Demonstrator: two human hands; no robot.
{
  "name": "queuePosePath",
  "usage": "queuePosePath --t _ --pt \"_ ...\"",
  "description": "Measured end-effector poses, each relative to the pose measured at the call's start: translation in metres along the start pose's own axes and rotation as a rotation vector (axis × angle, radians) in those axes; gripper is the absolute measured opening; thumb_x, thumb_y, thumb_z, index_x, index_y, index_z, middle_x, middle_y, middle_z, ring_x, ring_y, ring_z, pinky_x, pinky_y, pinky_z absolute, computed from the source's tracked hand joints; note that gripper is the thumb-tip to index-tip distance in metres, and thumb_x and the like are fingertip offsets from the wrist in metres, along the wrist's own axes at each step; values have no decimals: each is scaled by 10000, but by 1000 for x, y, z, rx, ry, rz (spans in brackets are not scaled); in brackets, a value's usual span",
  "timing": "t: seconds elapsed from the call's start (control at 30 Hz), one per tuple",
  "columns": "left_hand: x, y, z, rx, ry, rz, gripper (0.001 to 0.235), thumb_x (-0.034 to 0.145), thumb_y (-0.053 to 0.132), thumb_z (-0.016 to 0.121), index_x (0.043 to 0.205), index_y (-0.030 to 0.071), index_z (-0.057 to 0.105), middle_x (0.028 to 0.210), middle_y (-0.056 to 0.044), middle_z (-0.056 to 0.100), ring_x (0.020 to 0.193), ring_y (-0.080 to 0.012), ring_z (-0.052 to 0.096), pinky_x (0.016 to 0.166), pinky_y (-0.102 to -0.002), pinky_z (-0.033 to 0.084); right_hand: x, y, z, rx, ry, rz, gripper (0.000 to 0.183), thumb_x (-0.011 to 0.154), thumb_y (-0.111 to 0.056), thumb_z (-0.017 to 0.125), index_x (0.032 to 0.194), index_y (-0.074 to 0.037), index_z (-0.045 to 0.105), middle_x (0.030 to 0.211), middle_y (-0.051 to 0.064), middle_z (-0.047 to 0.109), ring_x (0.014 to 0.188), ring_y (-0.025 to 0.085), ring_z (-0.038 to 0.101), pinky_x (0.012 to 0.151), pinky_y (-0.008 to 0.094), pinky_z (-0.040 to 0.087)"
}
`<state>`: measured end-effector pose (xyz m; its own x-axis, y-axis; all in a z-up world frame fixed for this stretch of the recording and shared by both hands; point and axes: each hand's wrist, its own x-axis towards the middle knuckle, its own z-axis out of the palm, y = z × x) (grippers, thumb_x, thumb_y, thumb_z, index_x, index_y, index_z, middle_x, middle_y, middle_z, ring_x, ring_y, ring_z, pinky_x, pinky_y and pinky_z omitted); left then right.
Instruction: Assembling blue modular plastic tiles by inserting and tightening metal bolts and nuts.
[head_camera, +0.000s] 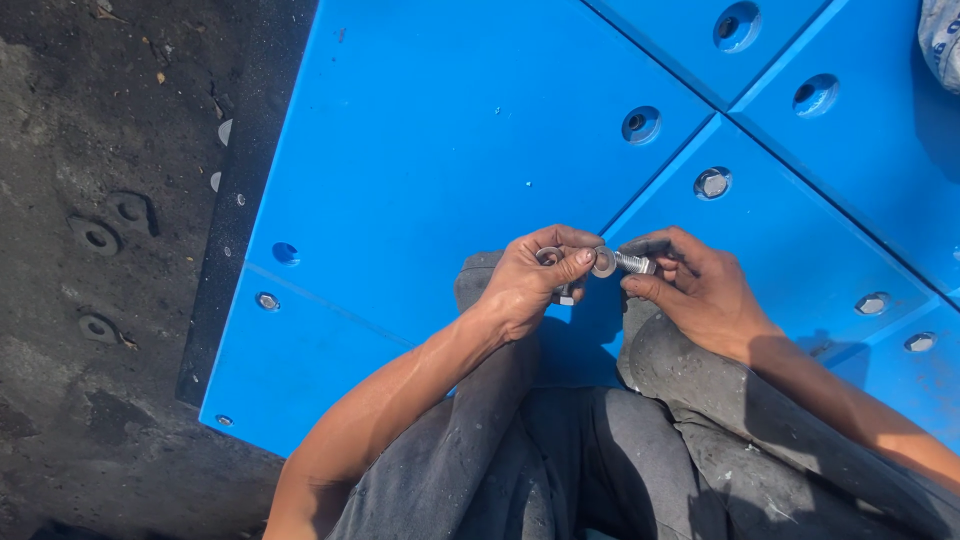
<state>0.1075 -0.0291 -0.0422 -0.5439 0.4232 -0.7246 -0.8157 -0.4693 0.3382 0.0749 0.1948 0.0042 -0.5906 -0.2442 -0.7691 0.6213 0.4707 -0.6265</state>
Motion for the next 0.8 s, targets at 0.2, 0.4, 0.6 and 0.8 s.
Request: queuePosePath --t 0.2,0.4,0.6,0.8 --pt "1 -4 1 102 163 105 228 924 179 776 1098 35 745 891 -59 738 686 -100 611 568 -252 504 -1 -4 5 31 8 -132 339 882 -113 763 1213 -60 712 991 68 740 862 110 727 734 271 619" --pt "-1 -8 3 118 224 60 235 923 208 779 1096 50 758 856 -37 724 697 -87 616 568 -245 505 3 -17 8 -16 43 -269 275 876 -86 751 1151 -77 754 1158 34 732 871 100 745 712 240 642" --pt "-1 -8 5 29 252 -10 255 936 291 742 1068 75 773 777 0 655 661 -87 582 528 -252 493 5 -15 16 -235 101 -413 316 832 -123 810 1145 -123 771 1135 33 738 828 108 711 644 254 578" --pt "-2 -8 4 117 238 94 336 954 339 735 1128 57 786 739 -2 630 636 -78 556 526 -240 472 5 -20 17 -280 143 -453 353 827 -167 836 1168 -138 750 1118 27 737 811 101 705 630 255 567"
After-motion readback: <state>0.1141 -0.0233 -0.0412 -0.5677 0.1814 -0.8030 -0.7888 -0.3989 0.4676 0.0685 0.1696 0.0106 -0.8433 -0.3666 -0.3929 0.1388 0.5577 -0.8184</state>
